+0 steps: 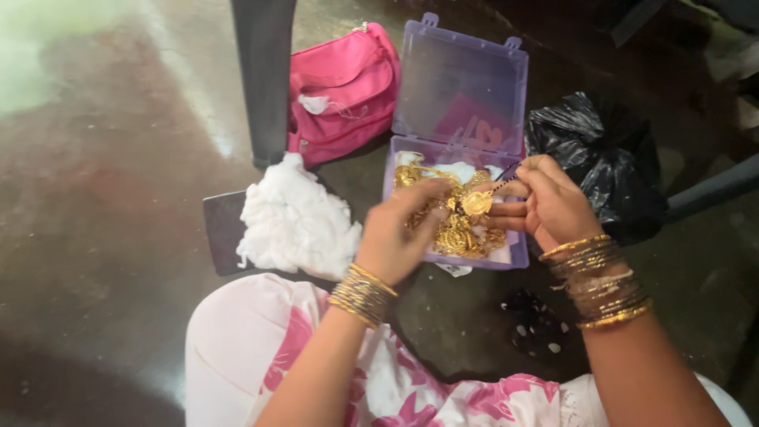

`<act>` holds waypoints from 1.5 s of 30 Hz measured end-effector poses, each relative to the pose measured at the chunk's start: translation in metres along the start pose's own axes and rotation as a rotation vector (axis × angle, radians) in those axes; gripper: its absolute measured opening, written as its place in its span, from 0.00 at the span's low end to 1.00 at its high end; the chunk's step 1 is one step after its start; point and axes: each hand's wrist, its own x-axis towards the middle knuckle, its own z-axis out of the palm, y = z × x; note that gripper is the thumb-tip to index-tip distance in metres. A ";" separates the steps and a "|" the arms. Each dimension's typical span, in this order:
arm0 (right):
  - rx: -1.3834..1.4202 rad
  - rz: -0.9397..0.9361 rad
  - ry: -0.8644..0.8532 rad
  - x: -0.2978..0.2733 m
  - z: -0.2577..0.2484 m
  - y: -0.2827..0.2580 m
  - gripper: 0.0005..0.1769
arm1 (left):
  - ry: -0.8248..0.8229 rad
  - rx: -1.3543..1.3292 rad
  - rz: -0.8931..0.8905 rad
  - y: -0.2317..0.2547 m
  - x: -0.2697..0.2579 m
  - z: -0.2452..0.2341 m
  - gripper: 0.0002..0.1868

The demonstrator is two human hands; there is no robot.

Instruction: The person sits on the floor and organizes items from a pink bag and a purple plastic container. They wipe a black makeup palette with a polka-dotted cloth, open it to reveal eyeshadows, and then remove cotton padding from the container to sort through gold-colored jewelry pieces.

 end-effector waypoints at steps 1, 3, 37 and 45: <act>0.013 -0.009 -0.009 -0.003 0.006 0.001 0.07 | -0.026 0.030 0.096 0.006 0.000 0.002 0.19; 0.021 0.011 0.000 -0.007 0.018 0.003 0.07 | -0.056 0.052 -0.041 0.017 -0.002 0.010 0.25; -1.082 -0.649 0.092 0.010 -0.015 0.039 0.13 | -0.012 -1.142 -0.648 -0.037 0.001 -0.022 0.22; -1.032 -0.279 0.167 0.010 -0.016 0.043 0.15 | 0.091 -1.163 -0.630 -0.035 0.006 -0.047 0.22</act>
